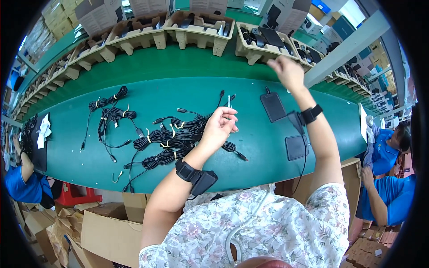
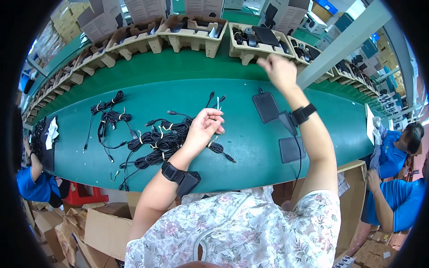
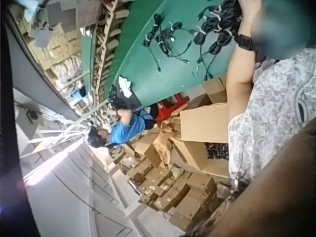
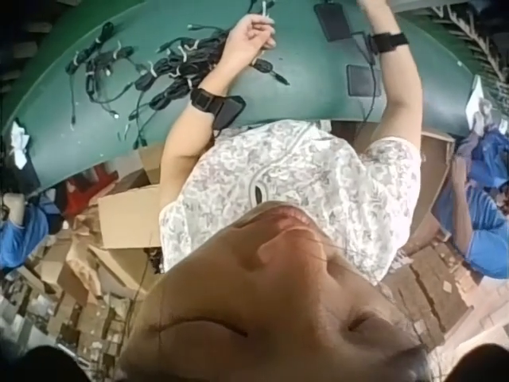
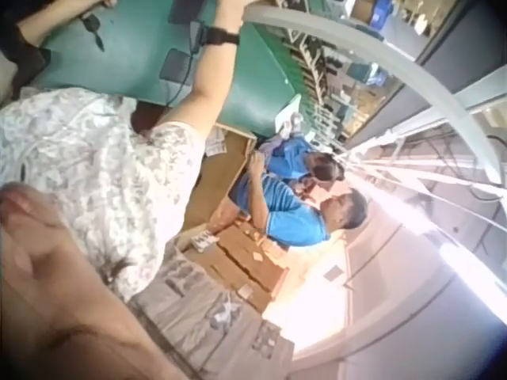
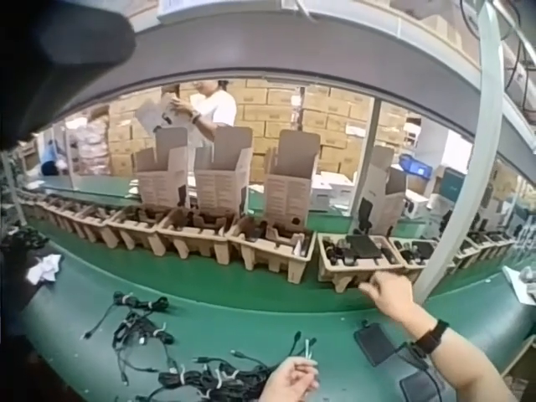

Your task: The person picks up a base from a box, connects a cable to it, and places the assembly into a cardboard tray. They repeat this process several times and occasionally write in a notebook.

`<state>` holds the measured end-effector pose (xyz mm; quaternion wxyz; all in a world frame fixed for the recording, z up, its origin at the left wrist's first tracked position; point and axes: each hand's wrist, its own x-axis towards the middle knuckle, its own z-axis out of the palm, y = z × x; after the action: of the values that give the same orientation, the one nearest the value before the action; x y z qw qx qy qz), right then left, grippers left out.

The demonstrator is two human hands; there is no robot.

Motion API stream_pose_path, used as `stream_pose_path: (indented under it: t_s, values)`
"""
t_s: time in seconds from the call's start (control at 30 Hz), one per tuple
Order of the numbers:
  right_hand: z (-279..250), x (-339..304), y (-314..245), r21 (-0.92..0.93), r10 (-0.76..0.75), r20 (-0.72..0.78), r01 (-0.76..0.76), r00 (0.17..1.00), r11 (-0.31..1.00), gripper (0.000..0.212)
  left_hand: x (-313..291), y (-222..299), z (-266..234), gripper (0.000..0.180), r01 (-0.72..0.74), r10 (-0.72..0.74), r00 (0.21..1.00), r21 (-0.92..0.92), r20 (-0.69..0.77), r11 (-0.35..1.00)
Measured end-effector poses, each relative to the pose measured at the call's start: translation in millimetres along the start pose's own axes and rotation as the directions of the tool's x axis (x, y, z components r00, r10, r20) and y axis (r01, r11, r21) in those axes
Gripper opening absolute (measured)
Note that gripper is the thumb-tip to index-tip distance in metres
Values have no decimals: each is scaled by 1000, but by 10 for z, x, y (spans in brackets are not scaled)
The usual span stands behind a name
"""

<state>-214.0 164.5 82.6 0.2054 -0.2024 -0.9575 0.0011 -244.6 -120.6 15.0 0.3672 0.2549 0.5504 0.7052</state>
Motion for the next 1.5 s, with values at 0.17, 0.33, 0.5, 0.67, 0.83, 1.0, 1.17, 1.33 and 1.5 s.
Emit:
stream_pose_path:
  t_s: [0.17,0.33,0.5,0.67,0.83,1.0,1.17,1.33,1.5]
  values:
    - [339,-489,5,-35,35,239,-28,970,999,33,-16,60,31,23,8,-23,993,124,114,992]
    - [-71,-398,-477,500,127,292,-265,948,825,24,-15,50,-13,31,-17,-44,953,199,299,980]
    - [-289,-618,-886,945,-43,229,-211,972,251,17,-138,273,93,41,-41,49,992,-70,115,997]
    - [-329,-765,-1029,940,-238,337,-341,911,25,24,-71,421,-66,41,-101,66,988,-258,-140,961]
    - [-340,-534,-1125,914,-332,273,-135,903,383,24,-71,547,-156,28,-88,32,974,-246,-225,965]
    - [-292,39,-1126,847,-495,436,-156,752,509,20,-33,374,-212,22,-4,-9,987,-85,-160,996]
    - [-142,1003,-1096,905,-34,186,-157,982,396,21,34,187,-244,25,-101,98,988,-19,-116,995]
    - [495,1842,-828,951,265,81,-154,961,268,24,34,75,-232,25,-81,83,996,103,-20,991]
    - [808,2081,-721,839,370,247,-389,896,380,23,26,112,-252,25,-49,52,999,153,-12,987]
